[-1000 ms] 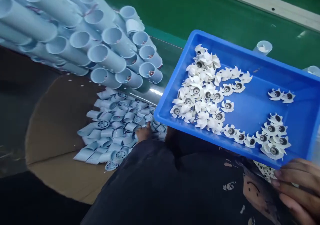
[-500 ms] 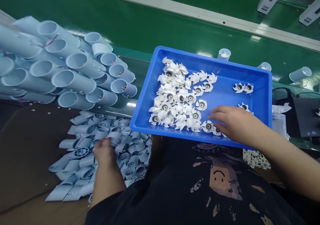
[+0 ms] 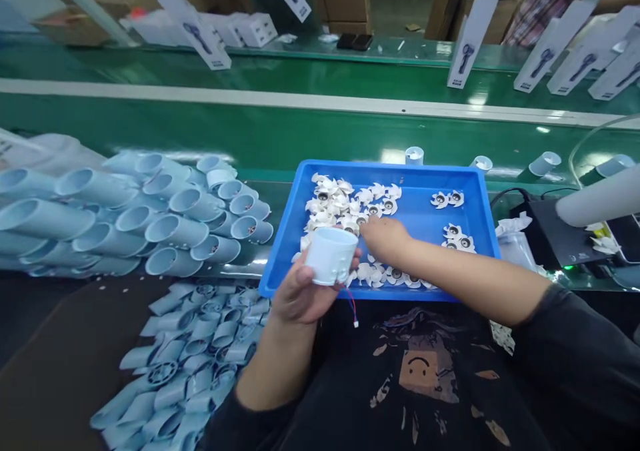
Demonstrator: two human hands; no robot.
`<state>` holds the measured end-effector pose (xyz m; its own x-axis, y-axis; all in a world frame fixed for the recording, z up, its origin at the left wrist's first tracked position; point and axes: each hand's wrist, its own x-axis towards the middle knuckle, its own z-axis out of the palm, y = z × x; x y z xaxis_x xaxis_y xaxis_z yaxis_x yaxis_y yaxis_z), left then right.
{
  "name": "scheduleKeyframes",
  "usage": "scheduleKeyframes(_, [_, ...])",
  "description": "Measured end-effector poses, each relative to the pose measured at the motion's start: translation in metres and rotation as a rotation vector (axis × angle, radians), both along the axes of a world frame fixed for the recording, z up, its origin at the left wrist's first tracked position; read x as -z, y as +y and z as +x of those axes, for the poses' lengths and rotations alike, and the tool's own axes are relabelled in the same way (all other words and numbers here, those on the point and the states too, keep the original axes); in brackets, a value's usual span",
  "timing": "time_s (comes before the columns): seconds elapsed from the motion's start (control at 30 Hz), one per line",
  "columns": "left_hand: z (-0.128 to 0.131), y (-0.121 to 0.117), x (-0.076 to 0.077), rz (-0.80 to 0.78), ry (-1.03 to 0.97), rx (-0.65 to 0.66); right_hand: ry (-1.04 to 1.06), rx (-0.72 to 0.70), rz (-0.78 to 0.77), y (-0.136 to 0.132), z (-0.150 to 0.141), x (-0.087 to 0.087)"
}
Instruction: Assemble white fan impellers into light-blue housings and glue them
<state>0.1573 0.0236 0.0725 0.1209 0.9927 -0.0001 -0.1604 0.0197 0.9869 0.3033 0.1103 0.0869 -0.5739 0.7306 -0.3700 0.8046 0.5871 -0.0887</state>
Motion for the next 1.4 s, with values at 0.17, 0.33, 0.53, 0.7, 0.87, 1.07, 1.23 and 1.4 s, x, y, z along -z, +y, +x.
scheduleKeyframes(0.17, [0.029, 0.016, 0.007, 0.081, -0.024, 0.194, -0.048, 0.213, -0.004, 0.009, 0.021, 0.006])
scheduleKeyframes(0.33, [0.034, 0.014, 0.004, 0.397, 0.133, 0.196, -0.035, 0.315, 0.075, 0.006, 0.045, -0.012])
scheduleKeyframes(0.53, [0.034, 0.007, -0.007, 0.649, 0.667, 0.080, 0.506, 0.133, 0.243, -0.048, 0.087, -0.059])
scheduleKeyframes(0.7, [0.047, 0.004, -0.011, 0.626, 0.835, 0.096, 0.663, -0.046, 0.295, -0.074, 0.091, -0.055])
scheduleKeyframes(0.87, [0.061, 0.007, -0.012, 0.698, 0.848, 0.086, 0.638, -0.099, 0.300, -0.073, 0.091, -0.048])
scheduleKeyframes(1.07, [0.065, 0.008, -0.009, 0.729, 0.884, 0.039, 0.554, -0.149, 0.385, -0.073, 0.093, -0.055])
scheduleKeyframes(1.23, [0.066, 0.009, -0.009, 0.779, 0.909, -0.009, 0.487, -0.197, 0.403, -0.071, 0.091, -0.055])
scheduleKeyframes(1.4, [0.066, 0.007, -0.013, 0.730, 0.859, 0.064, 0.558, -0.239, 0.326, -0.069, 0.094, -0.052])
